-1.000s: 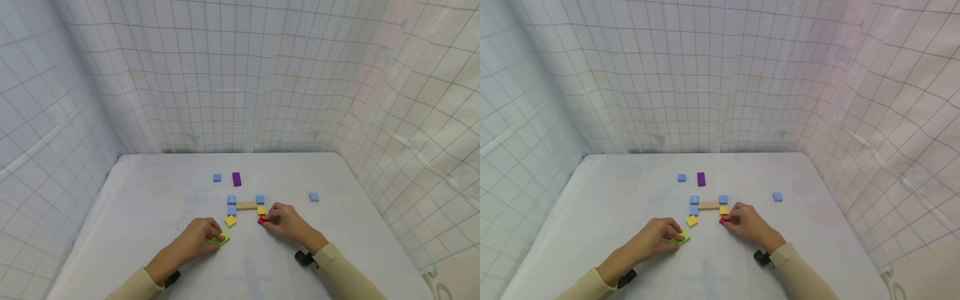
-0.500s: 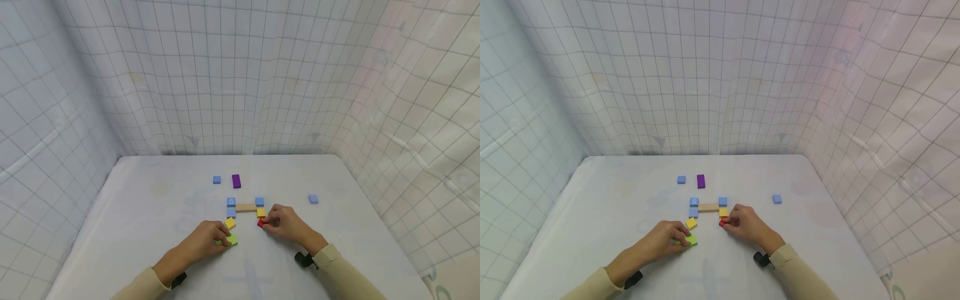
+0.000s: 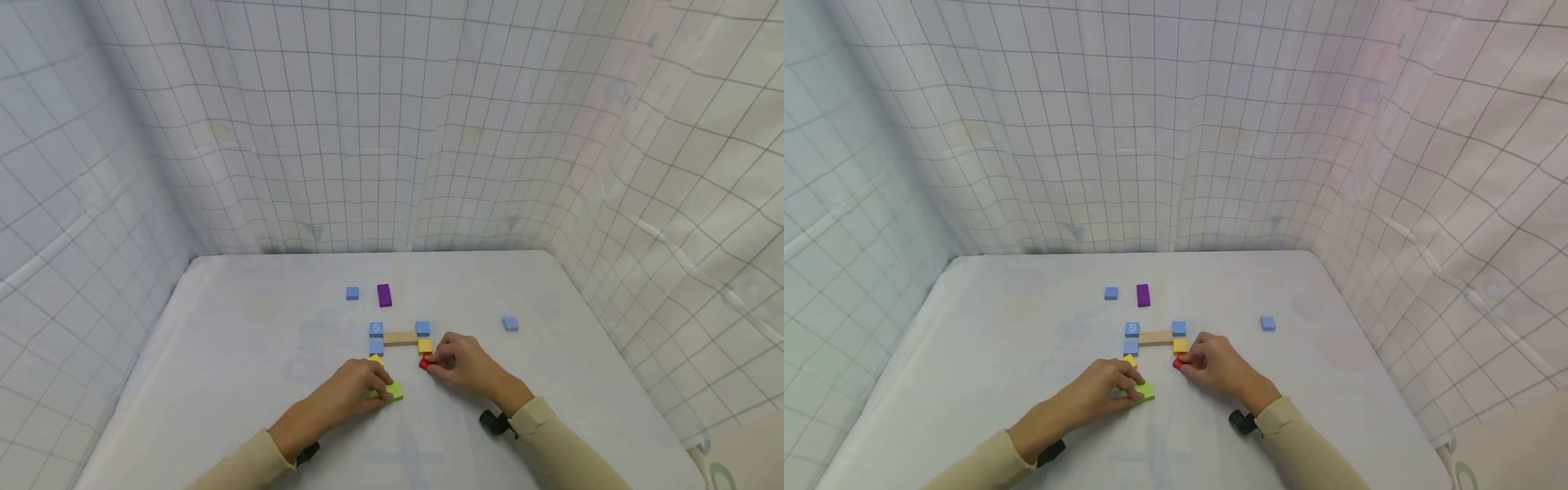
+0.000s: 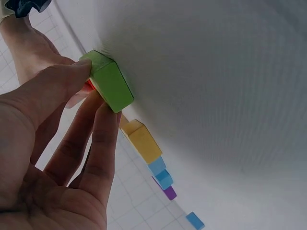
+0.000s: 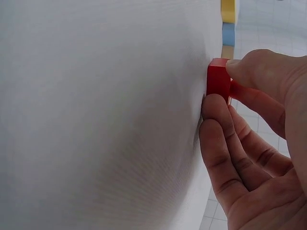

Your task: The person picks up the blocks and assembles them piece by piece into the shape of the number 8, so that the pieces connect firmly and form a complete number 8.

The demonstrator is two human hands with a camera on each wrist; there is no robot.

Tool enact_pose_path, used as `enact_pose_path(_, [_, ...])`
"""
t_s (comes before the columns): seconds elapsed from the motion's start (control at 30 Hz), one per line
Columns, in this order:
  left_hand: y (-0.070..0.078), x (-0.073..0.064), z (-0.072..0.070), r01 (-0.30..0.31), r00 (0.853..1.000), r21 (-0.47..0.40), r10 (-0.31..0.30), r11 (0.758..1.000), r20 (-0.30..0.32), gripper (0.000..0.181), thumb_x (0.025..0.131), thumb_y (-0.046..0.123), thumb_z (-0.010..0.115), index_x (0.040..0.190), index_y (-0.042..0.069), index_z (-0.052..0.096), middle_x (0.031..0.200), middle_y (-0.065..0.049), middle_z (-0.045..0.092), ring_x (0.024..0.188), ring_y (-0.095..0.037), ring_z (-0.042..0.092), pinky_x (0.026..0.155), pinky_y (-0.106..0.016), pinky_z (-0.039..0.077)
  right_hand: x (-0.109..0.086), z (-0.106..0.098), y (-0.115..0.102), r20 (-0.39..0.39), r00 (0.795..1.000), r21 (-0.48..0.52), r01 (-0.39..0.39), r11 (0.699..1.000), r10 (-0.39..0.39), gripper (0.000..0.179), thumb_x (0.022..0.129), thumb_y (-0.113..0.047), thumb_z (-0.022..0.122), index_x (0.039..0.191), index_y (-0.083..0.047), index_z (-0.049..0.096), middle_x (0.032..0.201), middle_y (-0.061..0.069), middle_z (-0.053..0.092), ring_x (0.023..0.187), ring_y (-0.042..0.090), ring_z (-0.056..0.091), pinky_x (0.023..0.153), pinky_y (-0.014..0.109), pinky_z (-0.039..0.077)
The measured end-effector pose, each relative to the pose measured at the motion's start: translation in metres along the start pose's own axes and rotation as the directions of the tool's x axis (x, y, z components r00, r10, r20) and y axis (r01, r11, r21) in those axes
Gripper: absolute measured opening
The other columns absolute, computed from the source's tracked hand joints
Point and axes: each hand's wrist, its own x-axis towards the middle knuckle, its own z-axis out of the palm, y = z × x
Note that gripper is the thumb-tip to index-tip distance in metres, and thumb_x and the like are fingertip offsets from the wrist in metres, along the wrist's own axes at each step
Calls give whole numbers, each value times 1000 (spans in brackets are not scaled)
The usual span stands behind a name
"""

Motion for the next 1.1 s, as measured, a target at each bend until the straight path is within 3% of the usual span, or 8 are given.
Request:
enact_pose_path(0.33, [4,16,7,-48,999,20,48,999,-15,6,98,10,95,100,16,95,117,0,88,111,-16,79,107,-41,67,0,2,3,-12,1000,5,15,1000,-15,13,100,-10,93,113,-9,92,106,0,78,90,0,66,79,20,62])
enact_pose_path(0.53, [8,22,9,-40,999,4,40,999,11,5,99,11,95,102,15,95,118,1,88,112,-13,79,107,-38,67,-2,2,4,-18,999,14,36,999,-36,11,100,-9,93,110,-9,92,106,0,79,90,1,67,78,20,62])
enact_pose_path(0.83, [11,26,5,-109,994,47,110,993,-15,8,98,8,95,102,15,95,117,0,87,111,-14,80,106,-36,67,-1,-2,1,-1,1000,20,27,999,-27,10,100,-10,93,110,-10,92,107,1,79,90,3,69,78,21,62])
enact_pose_path(1.1, [5,33,7,-101,995,63,102,993,-7,7,98,10,96,102,15,95,116,1,88,111,-12,80,108,-37,67,2,-2,3,4,999,20,35,999,-35,9,100,-10,93,109,-10,92,106,1,79,89,1,68,77,20,61])
